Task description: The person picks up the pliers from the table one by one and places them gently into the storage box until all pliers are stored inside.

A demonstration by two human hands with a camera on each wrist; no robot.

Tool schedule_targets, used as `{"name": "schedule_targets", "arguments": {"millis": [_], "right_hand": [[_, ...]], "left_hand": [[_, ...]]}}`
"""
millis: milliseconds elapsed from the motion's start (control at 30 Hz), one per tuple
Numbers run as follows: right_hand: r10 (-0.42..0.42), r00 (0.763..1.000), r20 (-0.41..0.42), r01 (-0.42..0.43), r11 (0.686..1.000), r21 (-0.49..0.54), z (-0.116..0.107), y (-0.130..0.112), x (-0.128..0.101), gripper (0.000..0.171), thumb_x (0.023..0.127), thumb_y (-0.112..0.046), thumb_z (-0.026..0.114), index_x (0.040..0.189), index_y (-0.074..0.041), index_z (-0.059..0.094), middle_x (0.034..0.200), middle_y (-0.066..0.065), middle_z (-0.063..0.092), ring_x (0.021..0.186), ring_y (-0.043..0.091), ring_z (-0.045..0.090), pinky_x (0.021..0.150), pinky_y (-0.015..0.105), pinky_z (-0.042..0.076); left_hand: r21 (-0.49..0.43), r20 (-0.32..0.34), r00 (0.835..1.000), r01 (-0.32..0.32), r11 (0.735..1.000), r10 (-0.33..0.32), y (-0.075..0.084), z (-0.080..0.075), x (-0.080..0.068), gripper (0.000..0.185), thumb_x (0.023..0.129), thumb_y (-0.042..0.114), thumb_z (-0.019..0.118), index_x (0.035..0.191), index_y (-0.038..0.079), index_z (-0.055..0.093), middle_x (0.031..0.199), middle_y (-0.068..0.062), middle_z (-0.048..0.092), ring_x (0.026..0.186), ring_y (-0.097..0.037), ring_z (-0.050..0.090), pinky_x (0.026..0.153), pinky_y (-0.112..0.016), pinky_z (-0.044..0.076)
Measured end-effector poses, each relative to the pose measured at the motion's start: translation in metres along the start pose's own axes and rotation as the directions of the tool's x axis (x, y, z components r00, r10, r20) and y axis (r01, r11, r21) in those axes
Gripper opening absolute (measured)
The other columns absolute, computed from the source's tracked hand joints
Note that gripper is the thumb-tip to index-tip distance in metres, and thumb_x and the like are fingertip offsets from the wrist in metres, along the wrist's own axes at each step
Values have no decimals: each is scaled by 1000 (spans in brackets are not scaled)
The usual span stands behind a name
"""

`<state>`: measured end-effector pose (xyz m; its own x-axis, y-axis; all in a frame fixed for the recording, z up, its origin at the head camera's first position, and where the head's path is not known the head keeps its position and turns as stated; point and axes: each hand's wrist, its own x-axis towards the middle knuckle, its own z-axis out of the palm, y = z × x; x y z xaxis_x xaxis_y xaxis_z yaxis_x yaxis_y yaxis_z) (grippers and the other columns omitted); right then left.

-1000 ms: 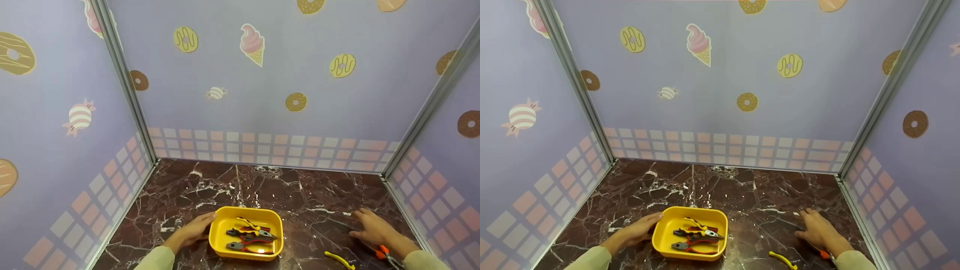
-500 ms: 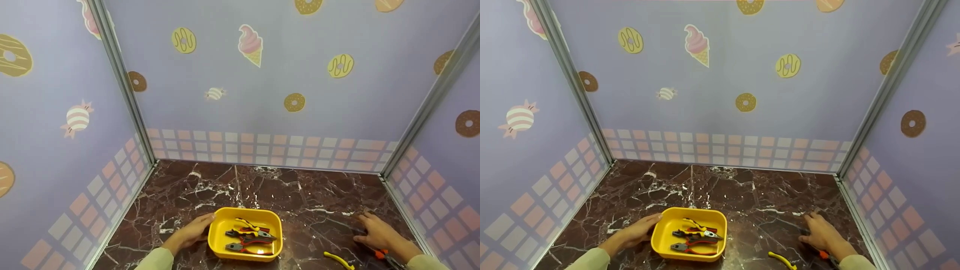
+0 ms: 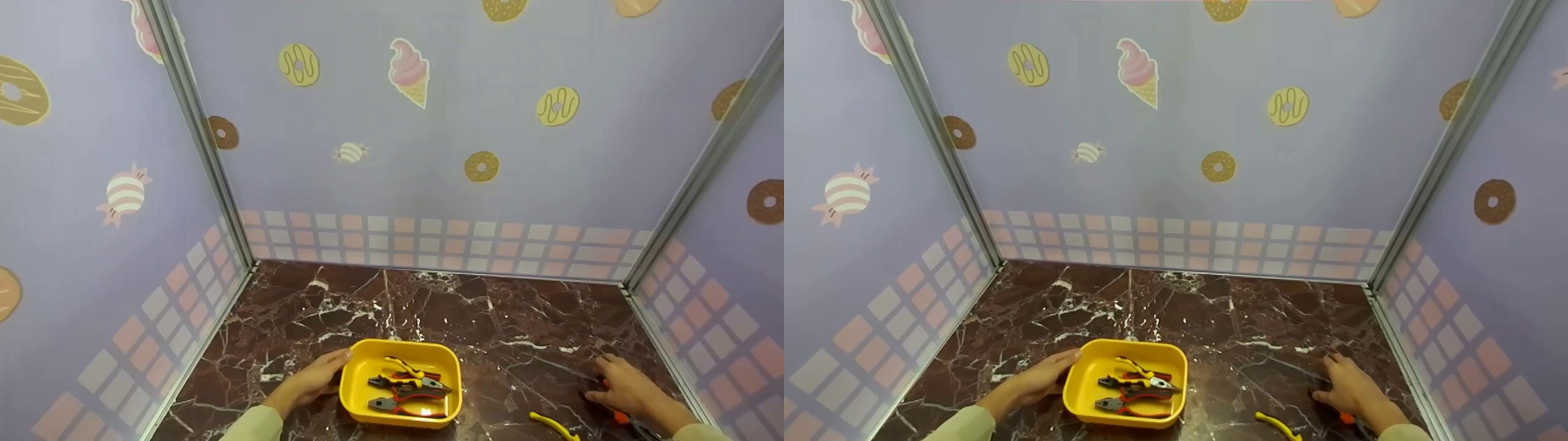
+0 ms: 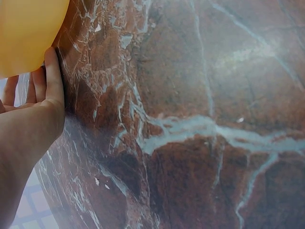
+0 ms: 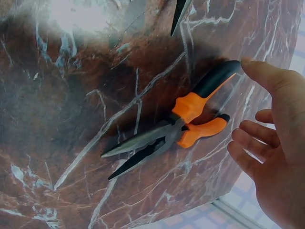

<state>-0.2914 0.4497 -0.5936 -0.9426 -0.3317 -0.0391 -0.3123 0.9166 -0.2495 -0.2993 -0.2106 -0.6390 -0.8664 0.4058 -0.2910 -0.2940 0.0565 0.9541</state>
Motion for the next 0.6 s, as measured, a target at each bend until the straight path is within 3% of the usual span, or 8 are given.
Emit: {"name": "schedule_targets", "arguments": {"millis": [200, 600], "right_hand": [[2, 1000, 25, -2, 1000, 3, 0, 6, -1, 70, 83, -43, 91, 126, 7, 66, 115, 20, 62, 104, 43, 64, 87, 63, 56], [51, 994, 96, -52, 999, 1, 2, 11, -3, 78, 82, -48, 90, 123, 13, 63, 113, 26, 62, 105, 49, 63, 89, 67, 54]], "left_hand": [[4, -23, 1000, -9, 1000, 10, -2, 0, 0, 70, 115, 43, 46, 163, -5, 31, 154, -27, 51, 131, -34, 61, 104, -54, 57], [-11, -10, 1000, -27, 1000, 27, -3, -2, 0, 68, 115, 42, 46, 162, -4, 34, 150, -25, 55, 128, -34, 62, 103, -55, 57]]}}
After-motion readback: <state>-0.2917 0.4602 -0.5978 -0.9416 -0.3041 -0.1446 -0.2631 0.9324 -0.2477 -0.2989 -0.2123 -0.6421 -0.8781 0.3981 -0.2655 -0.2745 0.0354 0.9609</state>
